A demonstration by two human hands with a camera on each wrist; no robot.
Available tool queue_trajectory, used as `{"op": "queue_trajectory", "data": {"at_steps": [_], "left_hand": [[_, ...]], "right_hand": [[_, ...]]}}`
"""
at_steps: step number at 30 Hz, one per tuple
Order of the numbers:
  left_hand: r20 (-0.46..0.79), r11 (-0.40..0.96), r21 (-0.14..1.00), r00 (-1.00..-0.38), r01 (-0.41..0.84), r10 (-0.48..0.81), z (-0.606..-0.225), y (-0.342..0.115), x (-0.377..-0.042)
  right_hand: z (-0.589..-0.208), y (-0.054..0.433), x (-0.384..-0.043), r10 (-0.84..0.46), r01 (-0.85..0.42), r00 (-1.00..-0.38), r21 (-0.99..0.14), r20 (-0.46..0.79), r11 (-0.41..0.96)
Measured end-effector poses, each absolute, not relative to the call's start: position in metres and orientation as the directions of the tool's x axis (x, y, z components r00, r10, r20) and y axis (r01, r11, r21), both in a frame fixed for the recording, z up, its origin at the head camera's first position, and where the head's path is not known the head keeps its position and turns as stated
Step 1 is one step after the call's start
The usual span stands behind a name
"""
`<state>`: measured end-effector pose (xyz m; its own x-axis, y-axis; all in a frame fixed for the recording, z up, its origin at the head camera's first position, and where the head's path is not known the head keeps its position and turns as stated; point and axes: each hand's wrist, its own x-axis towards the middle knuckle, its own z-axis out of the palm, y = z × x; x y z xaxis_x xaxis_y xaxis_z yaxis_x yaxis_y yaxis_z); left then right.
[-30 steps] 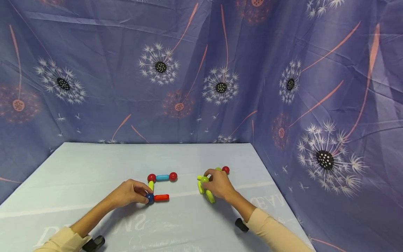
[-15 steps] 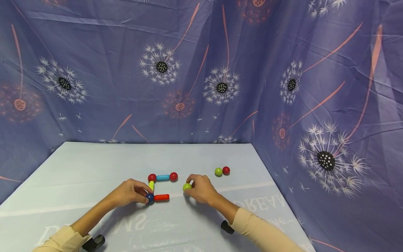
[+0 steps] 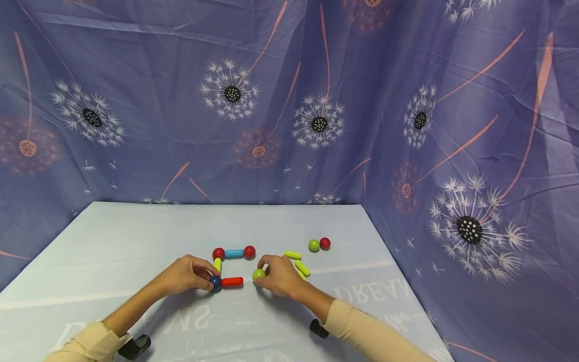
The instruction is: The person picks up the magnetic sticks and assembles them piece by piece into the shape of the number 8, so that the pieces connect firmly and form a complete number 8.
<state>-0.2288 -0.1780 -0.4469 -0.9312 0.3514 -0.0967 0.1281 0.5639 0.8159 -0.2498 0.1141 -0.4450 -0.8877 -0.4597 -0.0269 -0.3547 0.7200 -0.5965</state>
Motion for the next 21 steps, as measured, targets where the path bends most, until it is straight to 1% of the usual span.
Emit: {"op": "queue_trajectory", "data": {"at_steps": [13,21], "left_hand": [[-0.111,0.567,0.816,-0.932,0.112,0.344,-0.448,-0.177,-0.229],[-0.111,0.573,0.812,-0.935,0.111,0.337,-0.447,-0.177,-0.229]], "right_hand": [[-0.453,0.103,-0.247,-0.497,-0.383,-0.867,-0.601,-0.027,0.701],[-0.453,0.1,-0.246,-0.497,-0.397,-0.868,-0.579,-0.016,0.712]]}}
